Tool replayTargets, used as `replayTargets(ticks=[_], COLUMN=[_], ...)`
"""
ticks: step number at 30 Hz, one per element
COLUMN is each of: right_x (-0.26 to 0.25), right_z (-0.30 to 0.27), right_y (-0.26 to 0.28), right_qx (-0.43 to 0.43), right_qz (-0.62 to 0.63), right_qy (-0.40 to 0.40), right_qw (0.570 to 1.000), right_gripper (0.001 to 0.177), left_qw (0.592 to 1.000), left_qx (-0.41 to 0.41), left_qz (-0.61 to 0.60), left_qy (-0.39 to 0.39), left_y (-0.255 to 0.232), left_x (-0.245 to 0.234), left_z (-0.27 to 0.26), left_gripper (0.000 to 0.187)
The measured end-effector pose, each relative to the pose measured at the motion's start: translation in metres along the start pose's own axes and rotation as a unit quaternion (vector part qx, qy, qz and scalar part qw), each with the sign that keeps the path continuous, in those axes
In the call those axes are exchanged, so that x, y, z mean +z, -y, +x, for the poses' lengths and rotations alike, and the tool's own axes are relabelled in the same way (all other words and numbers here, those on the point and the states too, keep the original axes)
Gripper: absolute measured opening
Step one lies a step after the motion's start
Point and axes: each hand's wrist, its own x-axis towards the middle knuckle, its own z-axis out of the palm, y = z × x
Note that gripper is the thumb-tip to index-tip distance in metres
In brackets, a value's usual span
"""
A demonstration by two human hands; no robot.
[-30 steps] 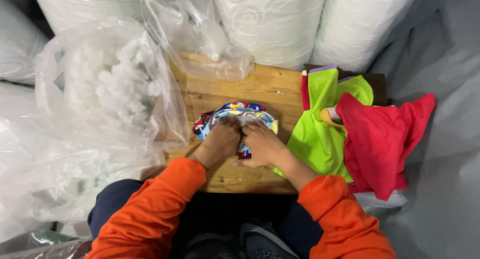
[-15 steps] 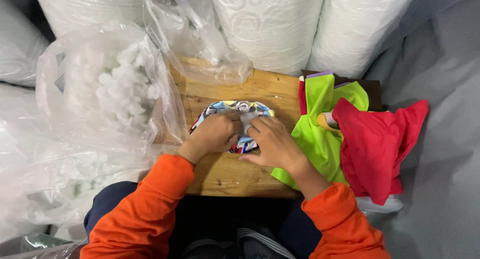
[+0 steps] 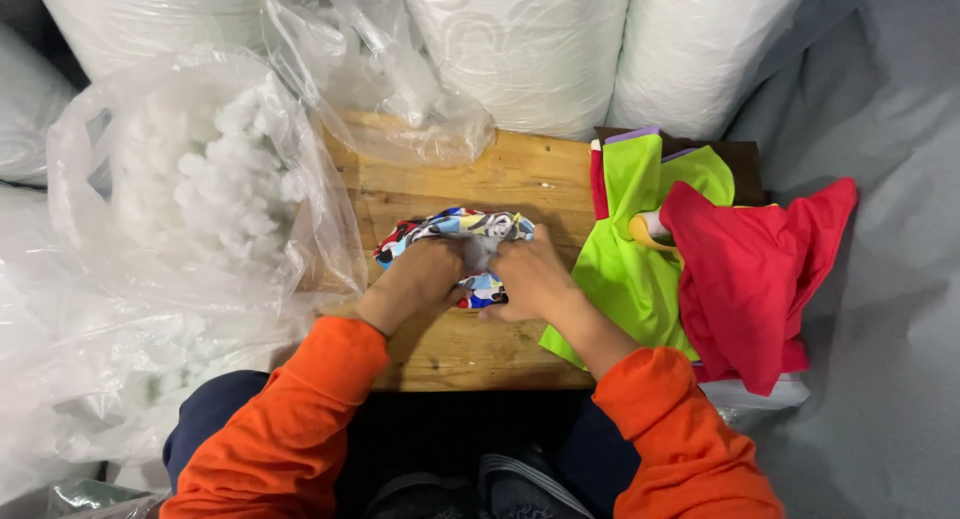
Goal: The person is stuffing a small patterned fabric pouch with white fiberfill material after handling other fabric pieces.
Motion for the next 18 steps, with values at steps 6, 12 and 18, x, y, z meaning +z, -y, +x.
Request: replayTargets(ticks=[6,12,18], right_x=[-0.065,-0.066,-0.041], right_z=[-0.036,-0.06,-0.045], right_y=[-0.009,-0.047,-0.033], right_qx=[-0.01,0.005,-0.052], right_qz=[0.086,0.132,0.077], right_qy=[-0.059,-0.065,-0.091], right_qw=[0.994,0.989,0.992], right_gripper=[0.081,0.052,0.026], left_qw=[0.984,0.98,0.991], left_qx=[0.059,0.09,0.089], left_qz=[-0.144,-0.085,-0.044], left_qy=[-0.086,-0.156,-0.091], left_y=[-0.01,-0.011,-0.012], left_x=[-0.05,-0.06,-0.017], left_z=[-0.013,-0.012,-0.01], left_gripper=[0.035,0.04,0.038])
